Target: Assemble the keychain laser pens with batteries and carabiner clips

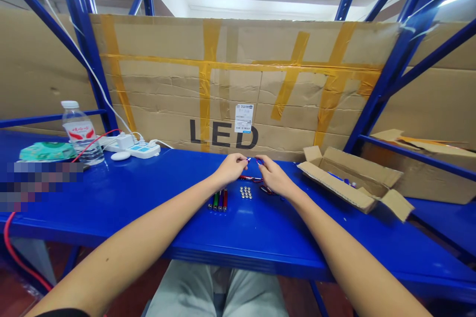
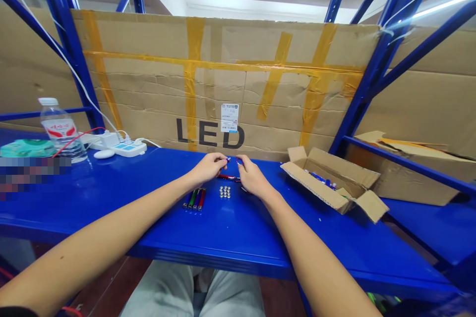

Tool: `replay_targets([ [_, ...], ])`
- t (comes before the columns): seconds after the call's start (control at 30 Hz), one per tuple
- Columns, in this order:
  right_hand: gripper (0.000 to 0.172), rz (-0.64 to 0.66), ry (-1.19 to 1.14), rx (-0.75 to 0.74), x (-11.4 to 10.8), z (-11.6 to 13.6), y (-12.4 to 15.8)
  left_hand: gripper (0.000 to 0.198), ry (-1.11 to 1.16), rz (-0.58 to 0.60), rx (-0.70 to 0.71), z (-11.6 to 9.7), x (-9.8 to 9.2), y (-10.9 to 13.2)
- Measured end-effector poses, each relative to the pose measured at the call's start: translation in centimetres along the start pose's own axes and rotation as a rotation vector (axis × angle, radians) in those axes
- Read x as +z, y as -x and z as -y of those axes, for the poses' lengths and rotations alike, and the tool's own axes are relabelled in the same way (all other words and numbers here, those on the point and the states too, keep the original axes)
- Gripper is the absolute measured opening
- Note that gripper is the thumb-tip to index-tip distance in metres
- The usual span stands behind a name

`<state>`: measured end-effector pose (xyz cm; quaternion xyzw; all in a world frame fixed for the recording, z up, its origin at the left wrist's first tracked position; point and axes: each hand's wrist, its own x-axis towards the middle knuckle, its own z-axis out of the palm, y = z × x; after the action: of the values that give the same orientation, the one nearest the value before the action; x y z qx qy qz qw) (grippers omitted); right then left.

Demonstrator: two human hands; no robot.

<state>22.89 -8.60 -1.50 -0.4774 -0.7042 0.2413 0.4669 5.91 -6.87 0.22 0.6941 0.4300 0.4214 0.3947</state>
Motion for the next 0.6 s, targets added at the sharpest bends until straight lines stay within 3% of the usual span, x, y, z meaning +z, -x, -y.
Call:
replay_targets([
  [0.27, 0.038, 0.065, -0.121, 0.007, 0.24, -0.23, 0.12, 0.008, 0.118, 0.069, -0.053, -0.39, 0.39, 0.56],
  [0.43, 0.033, 0.049, -0.056, -0.026, 0.06, -0.24, -0.01, 0.009, 0.112, 0.051, -0.048, -0.04, 0.30, 0.26],
  [0.6, 0.028, -0.002, 0.155, -0.066, 0.11, -0.13, -0.02, 0.012, 0.067, 0.047, 0.016, -0.10, 0.32, 0.36],
])
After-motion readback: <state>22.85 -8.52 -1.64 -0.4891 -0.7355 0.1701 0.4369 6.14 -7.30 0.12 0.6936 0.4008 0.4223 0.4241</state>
